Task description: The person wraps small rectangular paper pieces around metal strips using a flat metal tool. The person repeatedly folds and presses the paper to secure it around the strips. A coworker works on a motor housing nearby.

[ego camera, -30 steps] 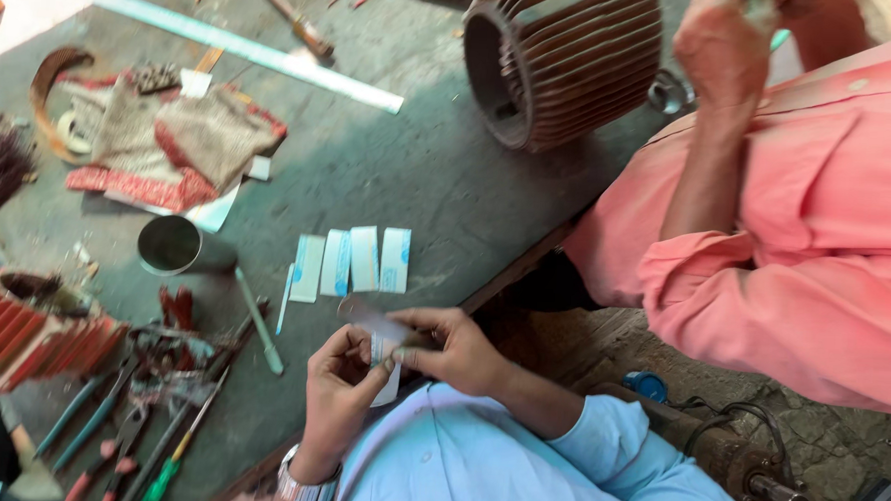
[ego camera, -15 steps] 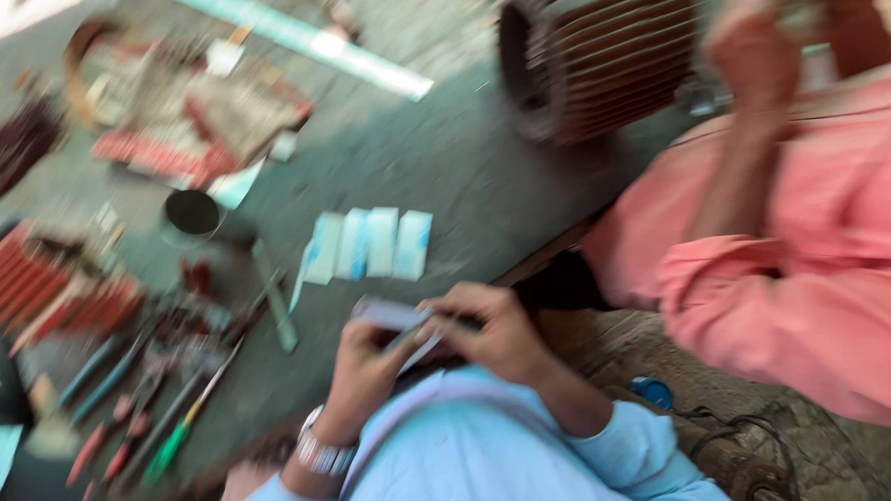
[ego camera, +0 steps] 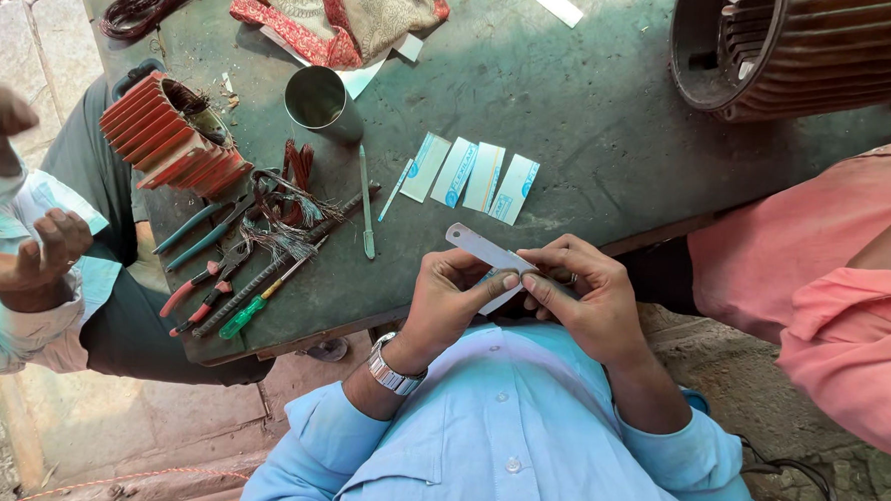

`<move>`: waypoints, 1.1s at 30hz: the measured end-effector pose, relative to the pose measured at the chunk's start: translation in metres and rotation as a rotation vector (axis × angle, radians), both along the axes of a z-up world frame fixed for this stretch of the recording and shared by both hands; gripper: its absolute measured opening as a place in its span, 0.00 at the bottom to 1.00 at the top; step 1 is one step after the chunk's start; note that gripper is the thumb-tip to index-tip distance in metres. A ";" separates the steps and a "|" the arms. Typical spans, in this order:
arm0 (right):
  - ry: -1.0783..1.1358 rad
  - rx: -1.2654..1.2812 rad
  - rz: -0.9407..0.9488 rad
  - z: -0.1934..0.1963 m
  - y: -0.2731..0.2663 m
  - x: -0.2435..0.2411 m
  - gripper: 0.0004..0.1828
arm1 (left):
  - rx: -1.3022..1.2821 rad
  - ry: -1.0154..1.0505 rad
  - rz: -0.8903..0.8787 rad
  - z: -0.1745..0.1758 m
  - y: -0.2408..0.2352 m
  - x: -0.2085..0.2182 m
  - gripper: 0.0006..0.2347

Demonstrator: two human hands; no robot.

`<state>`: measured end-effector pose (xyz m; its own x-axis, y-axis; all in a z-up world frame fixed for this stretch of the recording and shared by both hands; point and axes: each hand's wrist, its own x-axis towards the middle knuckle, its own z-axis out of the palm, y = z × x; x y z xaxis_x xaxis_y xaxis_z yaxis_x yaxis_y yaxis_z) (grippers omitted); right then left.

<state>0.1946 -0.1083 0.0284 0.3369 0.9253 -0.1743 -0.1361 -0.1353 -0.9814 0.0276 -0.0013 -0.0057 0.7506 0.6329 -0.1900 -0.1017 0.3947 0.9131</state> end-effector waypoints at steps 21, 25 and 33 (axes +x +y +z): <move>-0.023 0.042 0.063 0.002 0.000 -0.004 0.13 | 0.030 0.001 0.104 0.003 -0.010 -0.006 0.07; -0.035 0.031 0.075 0.001 0.000 -0.005 0.14 | 0.018 -0.007 0.127 0.001 -0.013 -0.007 0.07; -0.026 0.027 0.084 -0.001 0.001 -0.006 0.14 | 0.022 -0.020 0.141 -0.001 -0.014 -0.010 0.07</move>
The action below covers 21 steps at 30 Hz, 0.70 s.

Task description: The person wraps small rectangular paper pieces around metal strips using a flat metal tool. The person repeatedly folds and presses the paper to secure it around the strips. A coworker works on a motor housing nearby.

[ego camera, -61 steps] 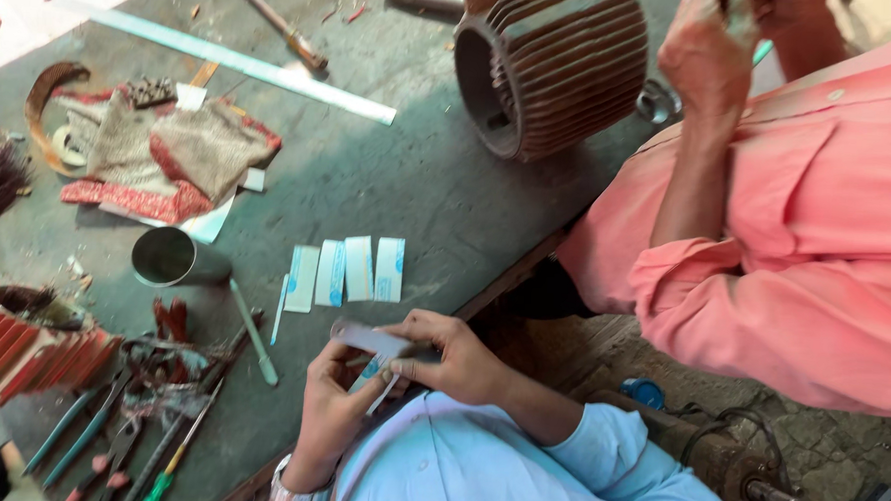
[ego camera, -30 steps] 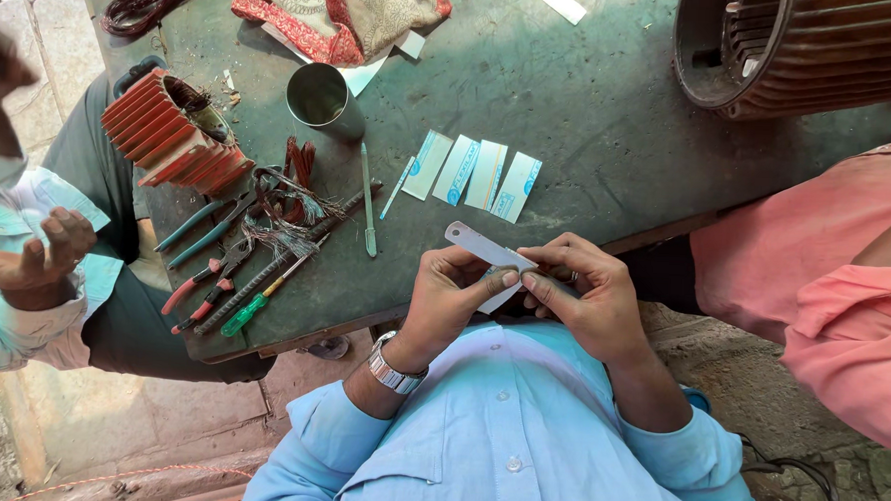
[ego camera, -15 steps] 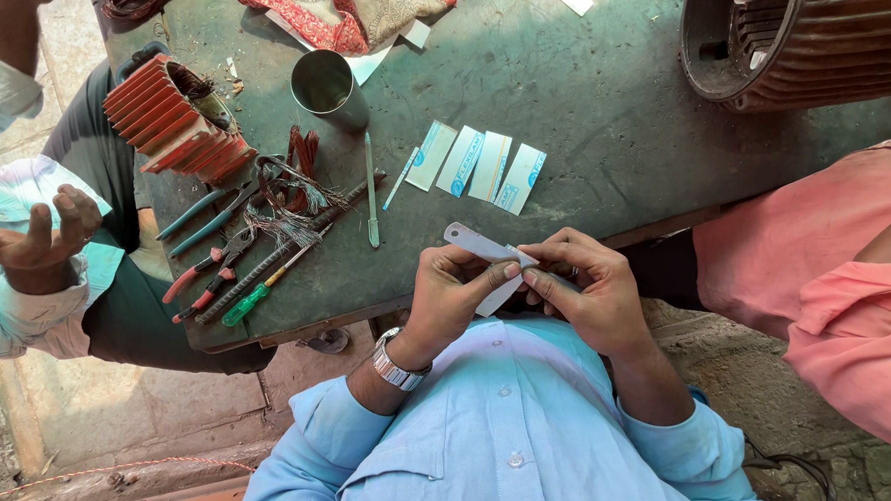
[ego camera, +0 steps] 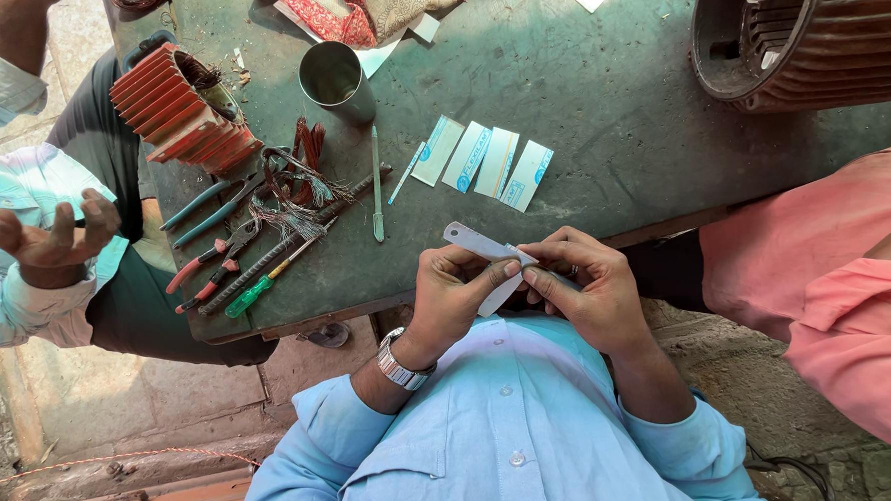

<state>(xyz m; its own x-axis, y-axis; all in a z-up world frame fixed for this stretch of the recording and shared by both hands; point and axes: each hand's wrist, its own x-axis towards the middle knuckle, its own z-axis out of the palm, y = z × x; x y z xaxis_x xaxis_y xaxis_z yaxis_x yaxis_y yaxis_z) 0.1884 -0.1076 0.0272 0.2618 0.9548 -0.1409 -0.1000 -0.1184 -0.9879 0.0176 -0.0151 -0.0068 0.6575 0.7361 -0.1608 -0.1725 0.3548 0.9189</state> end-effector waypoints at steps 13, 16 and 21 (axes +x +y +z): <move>-0.194 0.061 0.057 0.017 0.005 0.006 0.20 | 0.018 -0.005 0.044 0.000 0.000 -0.001 0.06; -0.315 0.068 0.053 0.023 0.009 0.005 0.19 | -0.008 0.000 0.034 0.002 -0.001 -0.001 0.06; -0.258 0.053 0.047 0.025 0.012 0.001 0.18 | 0.001 -0.024 0.049 0.004 0.000 -0.002 0.06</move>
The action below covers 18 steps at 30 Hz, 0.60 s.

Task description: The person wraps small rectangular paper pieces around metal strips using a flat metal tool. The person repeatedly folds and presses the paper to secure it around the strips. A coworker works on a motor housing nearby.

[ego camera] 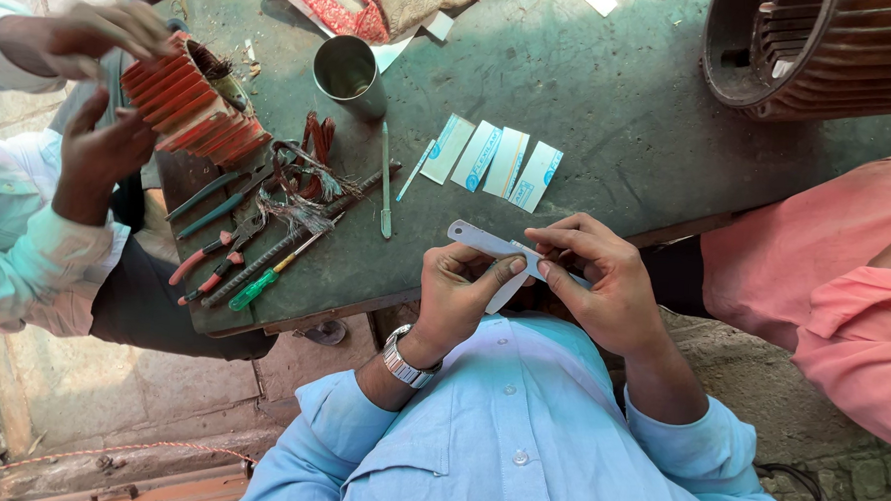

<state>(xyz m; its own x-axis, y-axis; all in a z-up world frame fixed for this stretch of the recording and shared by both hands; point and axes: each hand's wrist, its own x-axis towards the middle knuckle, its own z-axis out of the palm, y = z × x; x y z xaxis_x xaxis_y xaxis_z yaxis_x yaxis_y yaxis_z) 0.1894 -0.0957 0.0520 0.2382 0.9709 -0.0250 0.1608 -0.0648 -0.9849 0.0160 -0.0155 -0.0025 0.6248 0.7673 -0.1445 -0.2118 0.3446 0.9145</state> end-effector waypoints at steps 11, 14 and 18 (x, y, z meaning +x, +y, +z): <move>-0.043 0.019 0.013 0.001 0.002 -0.004 0.18 | 0.021 0.022 -0.001 -0.003 0.000 -0.002 0.06; -0.151 0.018 0.015 0.007 0.005 -0.005 0.17 | 0.042 0.027 0.003 -0.006 -0.003 -0.001 0.05; -0.336 0.076 0.006 0.015 0.008 -0.010 0.16 | 0.098 0.029 0.022 -0.011 -0.007 0.002 0.05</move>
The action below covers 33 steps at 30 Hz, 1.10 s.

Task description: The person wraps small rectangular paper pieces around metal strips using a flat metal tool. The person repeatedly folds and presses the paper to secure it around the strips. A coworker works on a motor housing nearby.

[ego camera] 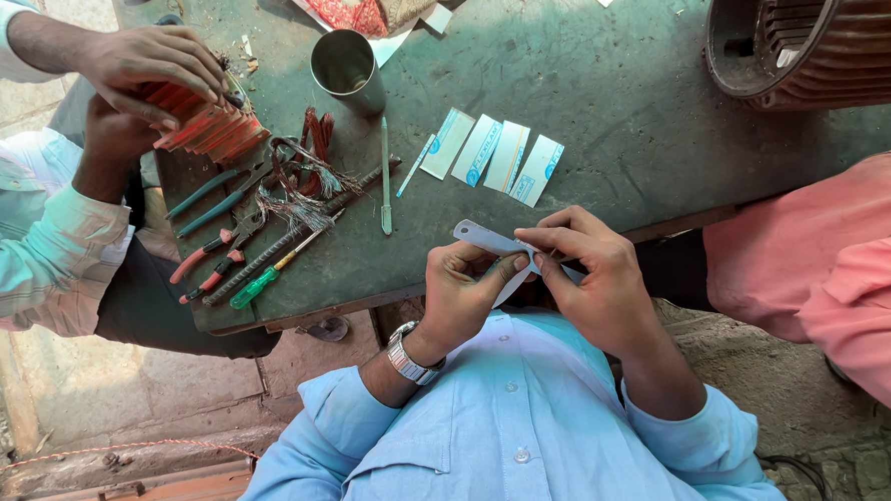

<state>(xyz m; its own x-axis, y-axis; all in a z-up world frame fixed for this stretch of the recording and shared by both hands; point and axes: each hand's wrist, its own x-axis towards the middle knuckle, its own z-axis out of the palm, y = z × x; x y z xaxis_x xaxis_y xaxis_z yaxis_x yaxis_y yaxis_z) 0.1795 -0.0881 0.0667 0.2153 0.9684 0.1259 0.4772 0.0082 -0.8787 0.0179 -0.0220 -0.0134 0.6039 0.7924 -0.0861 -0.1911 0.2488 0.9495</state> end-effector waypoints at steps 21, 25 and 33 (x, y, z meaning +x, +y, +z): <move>0.223 -0.074 -0.096 -0.018 -0.010 -0.001 0.17 | -0.047 0.017 0.065 0.000 0.005 0.000 0.06; 0.208 -0.054 -0.102 -0.020 -0.011 0.001 0.17 | -0.110 -0.011 0.047 0.000 0.005 0.001 0.07; 0.133 -0.024 -0.077 -0.011 -0.006 -0.001 0.18 | -0.098 -0.009 0.034 0.000 0.005 0.001 0.07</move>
<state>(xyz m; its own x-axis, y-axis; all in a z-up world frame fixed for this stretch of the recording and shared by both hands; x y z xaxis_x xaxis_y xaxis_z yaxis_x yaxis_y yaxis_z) 0.1787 -0.0940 0.0560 0.3019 0.9509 0.0683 0.3554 -0.0458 -0.9336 0.0188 -0.0171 -0.0138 0.5780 0.8004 -0.1592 -0.2089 0.3337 0.9192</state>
